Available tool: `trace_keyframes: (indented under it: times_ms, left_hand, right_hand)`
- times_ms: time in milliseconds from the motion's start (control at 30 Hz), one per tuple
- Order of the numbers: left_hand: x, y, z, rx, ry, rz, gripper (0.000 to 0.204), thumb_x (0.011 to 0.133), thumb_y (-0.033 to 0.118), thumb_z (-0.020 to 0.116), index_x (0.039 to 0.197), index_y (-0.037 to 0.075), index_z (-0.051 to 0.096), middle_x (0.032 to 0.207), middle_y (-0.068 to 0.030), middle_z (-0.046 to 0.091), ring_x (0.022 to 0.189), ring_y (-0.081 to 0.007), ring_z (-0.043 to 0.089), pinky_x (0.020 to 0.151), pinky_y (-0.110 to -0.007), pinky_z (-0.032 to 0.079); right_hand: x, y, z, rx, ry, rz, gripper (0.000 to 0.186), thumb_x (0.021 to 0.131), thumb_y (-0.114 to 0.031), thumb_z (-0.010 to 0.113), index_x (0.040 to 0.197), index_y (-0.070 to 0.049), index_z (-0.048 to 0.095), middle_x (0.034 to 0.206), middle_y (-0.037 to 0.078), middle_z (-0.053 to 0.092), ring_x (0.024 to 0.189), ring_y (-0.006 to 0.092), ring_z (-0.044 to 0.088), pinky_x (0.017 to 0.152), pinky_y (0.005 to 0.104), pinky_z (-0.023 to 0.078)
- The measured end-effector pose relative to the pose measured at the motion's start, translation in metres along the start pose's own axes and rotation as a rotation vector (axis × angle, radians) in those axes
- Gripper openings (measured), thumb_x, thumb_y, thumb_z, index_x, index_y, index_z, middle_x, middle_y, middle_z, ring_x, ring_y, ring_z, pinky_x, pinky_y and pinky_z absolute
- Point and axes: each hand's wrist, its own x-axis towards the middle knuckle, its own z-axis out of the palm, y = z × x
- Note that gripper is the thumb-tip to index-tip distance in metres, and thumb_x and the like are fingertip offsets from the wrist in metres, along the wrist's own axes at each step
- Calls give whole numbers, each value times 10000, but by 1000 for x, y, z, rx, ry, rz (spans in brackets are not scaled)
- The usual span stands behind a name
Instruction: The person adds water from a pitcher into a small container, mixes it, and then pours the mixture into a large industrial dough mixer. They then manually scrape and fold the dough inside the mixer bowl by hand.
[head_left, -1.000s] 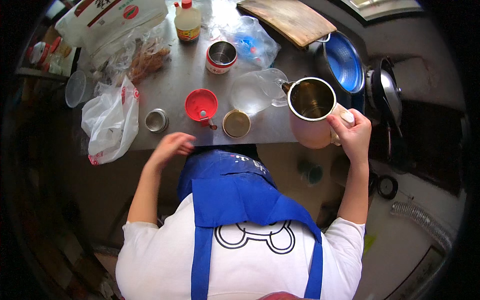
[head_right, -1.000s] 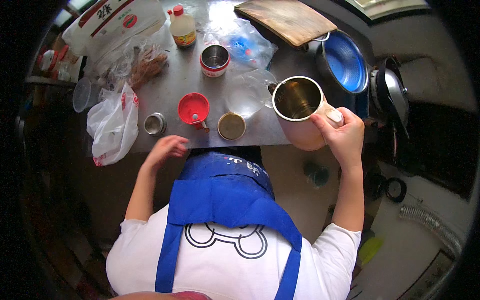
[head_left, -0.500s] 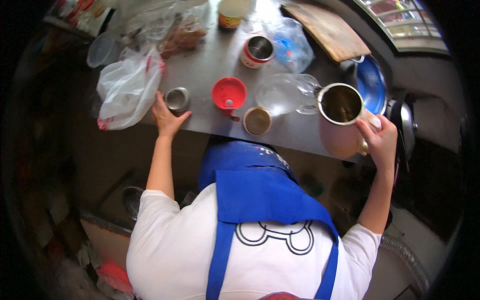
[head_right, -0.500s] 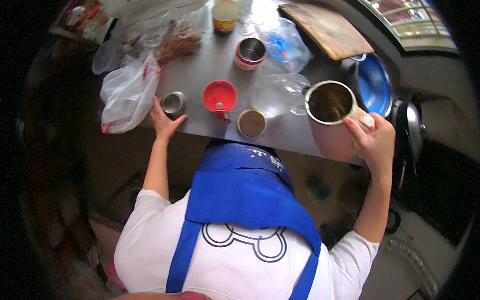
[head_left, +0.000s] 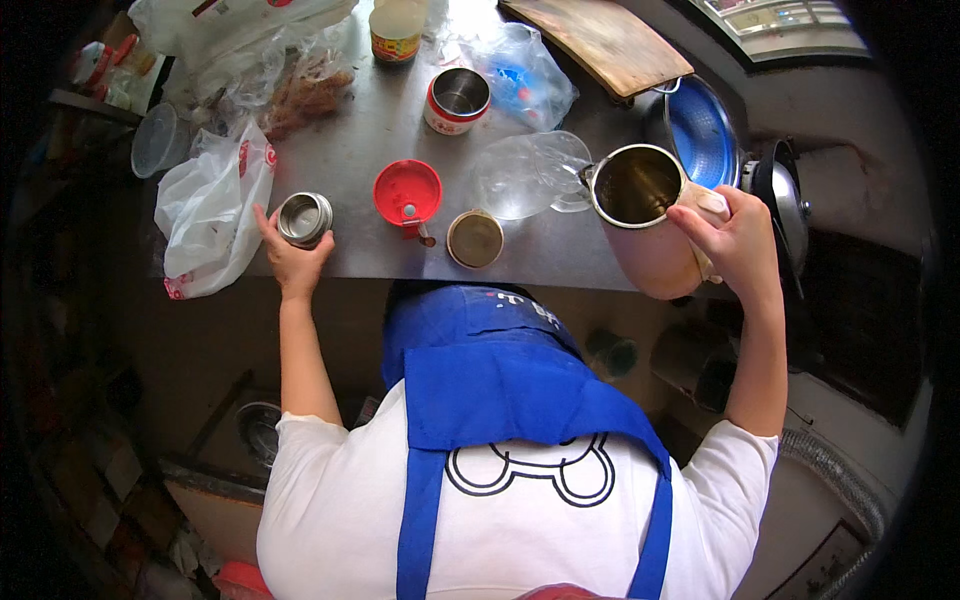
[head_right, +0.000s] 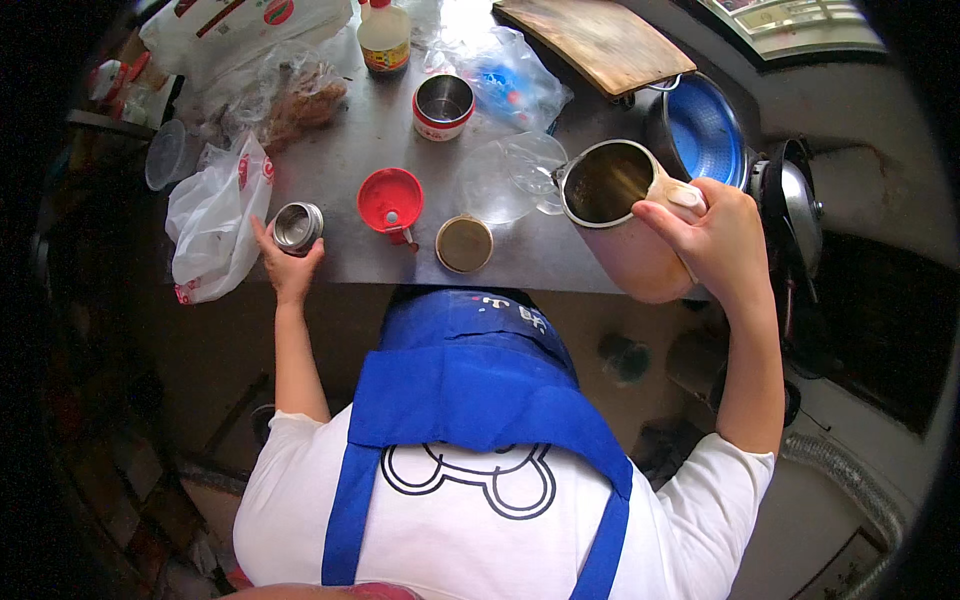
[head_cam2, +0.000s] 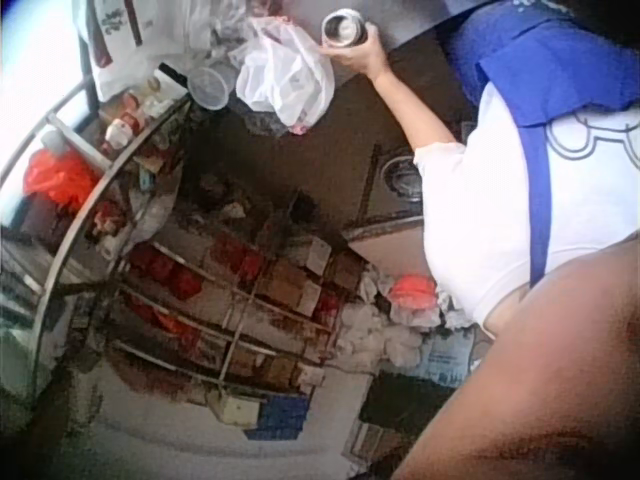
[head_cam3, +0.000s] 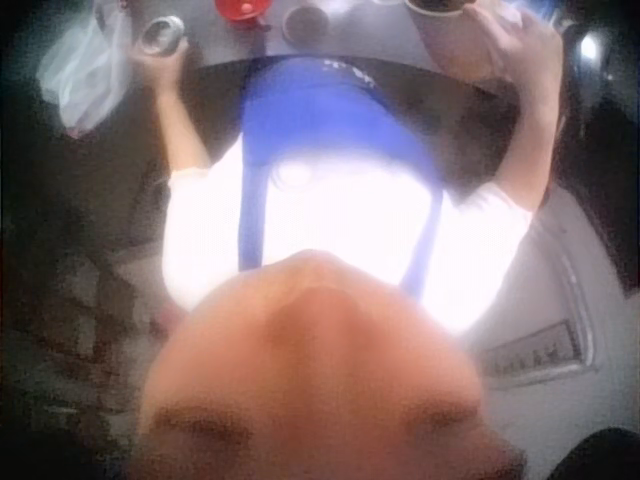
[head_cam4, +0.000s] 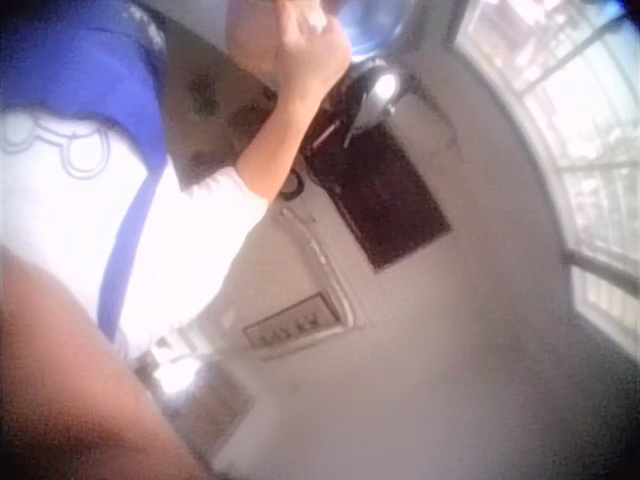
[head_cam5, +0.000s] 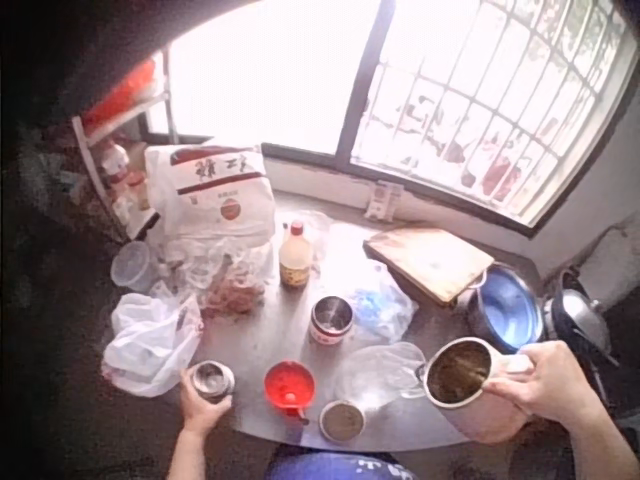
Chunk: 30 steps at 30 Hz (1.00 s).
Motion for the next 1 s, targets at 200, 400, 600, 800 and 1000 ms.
trace_keyframes:
  times_ms: [200, 400, 600, 800, 1000]
  left_hand:
    - [-6, 50, -27, -636, -186, -128, 1157, 635, -77, 735, 1489, 100, -25, 1289, -155, 472, 1106, -220, 551, 949, -352, 472]
    - [-13, 97, -38, -1168, -364, -237, 1031, 587, -130, 574, 1493, 95, 135, 1181, -111, 592, 1075, -199, 600, 929, -307, 475]
    - [-26, 119, -23, -1515, -502, -257, 1011, 591, -18, 647, 1471, 17, 151, 1253, -145, 543, 1153, -236, 565, 976, -331, 468]
    - [-29, 111, 0, -1985, -711, -373, 1049, 701, 390, 766, 1466, 17, 153, 1422, -248, 366, 1330, -364, 361, 1052, -454, 384]
    - [-17, 135, 0, -2083, -767, -390, 1002, 722, 442, 701, 1445, -15, 180, 1377, -249, 417, 1333, -464, 301, 1073, -490, 367]
  right_hand:
    - [6, -6, -5, -40, -44, -30, 488, 693, -408, 793, 664, 37, 594, 614, 188, 604, 539, 280, 591, 543, 355, 460]
    - [13, -9, -11, -114, -102, -50, 501, 712, -432, 777, 678, 37, 607, 621, 199, 609, 552, 295, 606, 547, 363, 466]
    - [20, -21, -15, -188, -131, -79, 518, 731, -457, 759, 676, 35, 605, 602, 200, 605, 559, 304, 620, 550, 373, 474]
    - [21, -31, -15, -201, -153, -68, 513, 738, -455, 755, 682, 33, 607, 613, 200, 613, 579, 310, 631, 555, 381, 478]
    - [23, -35, -14, -213, -169, -57, 502, 744, -445, 755, 691, 31, 607, 629, 203, 619, 588, 322, 628, 559, 381, 480]
